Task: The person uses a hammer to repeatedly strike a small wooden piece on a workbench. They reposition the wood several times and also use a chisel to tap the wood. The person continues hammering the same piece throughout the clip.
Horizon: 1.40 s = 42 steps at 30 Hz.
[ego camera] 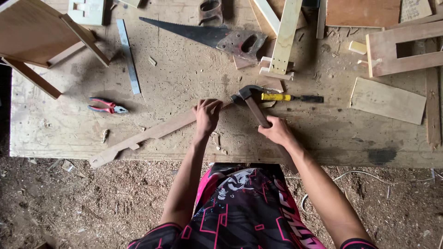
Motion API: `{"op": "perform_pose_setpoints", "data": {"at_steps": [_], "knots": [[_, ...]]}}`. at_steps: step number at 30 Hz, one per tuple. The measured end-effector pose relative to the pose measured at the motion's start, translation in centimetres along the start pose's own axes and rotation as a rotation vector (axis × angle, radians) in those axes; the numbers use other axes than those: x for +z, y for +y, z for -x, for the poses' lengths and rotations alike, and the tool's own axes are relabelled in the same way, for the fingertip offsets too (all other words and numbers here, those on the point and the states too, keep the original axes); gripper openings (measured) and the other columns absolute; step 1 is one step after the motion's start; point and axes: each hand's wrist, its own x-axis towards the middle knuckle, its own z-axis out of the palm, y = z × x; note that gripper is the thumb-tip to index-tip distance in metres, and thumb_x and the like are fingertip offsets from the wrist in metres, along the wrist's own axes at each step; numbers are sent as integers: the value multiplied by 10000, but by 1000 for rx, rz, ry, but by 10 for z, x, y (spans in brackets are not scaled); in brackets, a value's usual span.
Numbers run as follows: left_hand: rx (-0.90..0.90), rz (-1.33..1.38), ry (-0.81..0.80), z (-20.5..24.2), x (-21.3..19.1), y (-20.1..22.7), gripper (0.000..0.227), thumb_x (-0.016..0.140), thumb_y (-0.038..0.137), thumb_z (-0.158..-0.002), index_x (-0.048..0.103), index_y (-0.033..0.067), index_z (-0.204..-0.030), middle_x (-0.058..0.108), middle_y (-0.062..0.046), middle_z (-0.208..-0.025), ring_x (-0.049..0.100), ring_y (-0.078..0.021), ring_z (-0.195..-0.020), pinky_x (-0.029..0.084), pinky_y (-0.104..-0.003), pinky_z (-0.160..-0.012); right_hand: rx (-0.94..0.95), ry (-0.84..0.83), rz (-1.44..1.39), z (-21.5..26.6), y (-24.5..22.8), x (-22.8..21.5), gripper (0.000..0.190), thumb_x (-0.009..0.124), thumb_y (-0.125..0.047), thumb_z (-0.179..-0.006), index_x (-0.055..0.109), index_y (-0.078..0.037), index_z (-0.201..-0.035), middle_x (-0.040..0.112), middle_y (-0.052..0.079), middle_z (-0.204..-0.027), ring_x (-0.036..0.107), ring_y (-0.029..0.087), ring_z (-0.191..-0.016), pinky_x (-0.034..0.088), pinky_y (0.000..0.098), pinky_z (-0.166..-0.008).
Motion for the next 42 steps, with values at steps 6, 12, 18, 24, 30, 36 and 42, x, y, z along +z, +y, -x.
{"op": "perform_pose_setpoints", "data": {"at_steps": [6, 12, 18, 24, 30, 36, 42], "knots": [[96, -164, -171, -17, 17, -11, 208, 614, 271, -1023, 805, 203, -1068, 742, 33, -1165, 580, -216, -1141, 297, -522, -1030, 154, -119, -258, 5, -5, -2, 318, 709, -194, -927, 591, -16, -1162, 660, 102, -707, 564, 134, -457, 469, 314, -390], [272, -269, -154, -27, 20, -6, 238, 614, 326, -1014, 782, 161, -1046, 726, 12, -1165, 587, -225, -1157, 306, -594, -1049, -136, 223, 120, 24, -31, 13, 289, 717, -284, -972, 575, -36, -1016, 707, 136, -700, 658, 214, -527, 509, 357, -437], [273, -148, -163, -25, 18, -15, 263, 653, 323, -985, 761, 112, -1097, 716, -26, -1167, 595, -219, -1123, 400, -461, -1039, -83, 316, 254, 52, -67, 21, 298, 681, -351, -976, 613, -70, -1048, 699, 137, -653, 698, 294, -527, 522, 421, -450], [295, -68, -117, -15, 32, -37, 270, 638, 168, -966, 758, 121, -1204, 711, -44, -1234, 589, -243, -1127, 442, -428, -1053, -48, 270, 209, 50, -65, 27, 295, 625, -369, -1019, 614, -82, -1088, 692, 94, -635, 637, 223, -466, 505, 376, -397], [289, -48, -114, -18, 29, -37, 244, 667, 197, -974, 753, 105, -1183, 711, -50, -1230, 595, -257, -1152, 464, -428, -1020, -80, 311, 195, 47, -62, 24, 281, 630, -346, -1009, 610, -74, -1079, 689, 62, -639, 625, 195, -440, 513, 359, -387], [293, -87, -175, -18, 30, -39, 315, 669, 164, -912, 755, 111, -1210, 694, -36, -1267, 573, -255, -1171, 448, -415, -1042, -193, 377, 279, 57, -69, 19, 240, 671, -322, -989, 626, -93, -1045, 699, 96, -643, 672, 237, -503, 507, 384, -432], [301, -234, -191, -17, 37, -46, 334, 708, 196, -850, 766, 159, -1177, 662, -34, -1288, 497, -311, -1257, 370, -449, -1119, -284, 446, 413, 55, -67, 29, 219, 678, -299, -971, 648, -96, -1047, 700, 118, -665, 666, 268, -498, 473, 399, -414]]}}
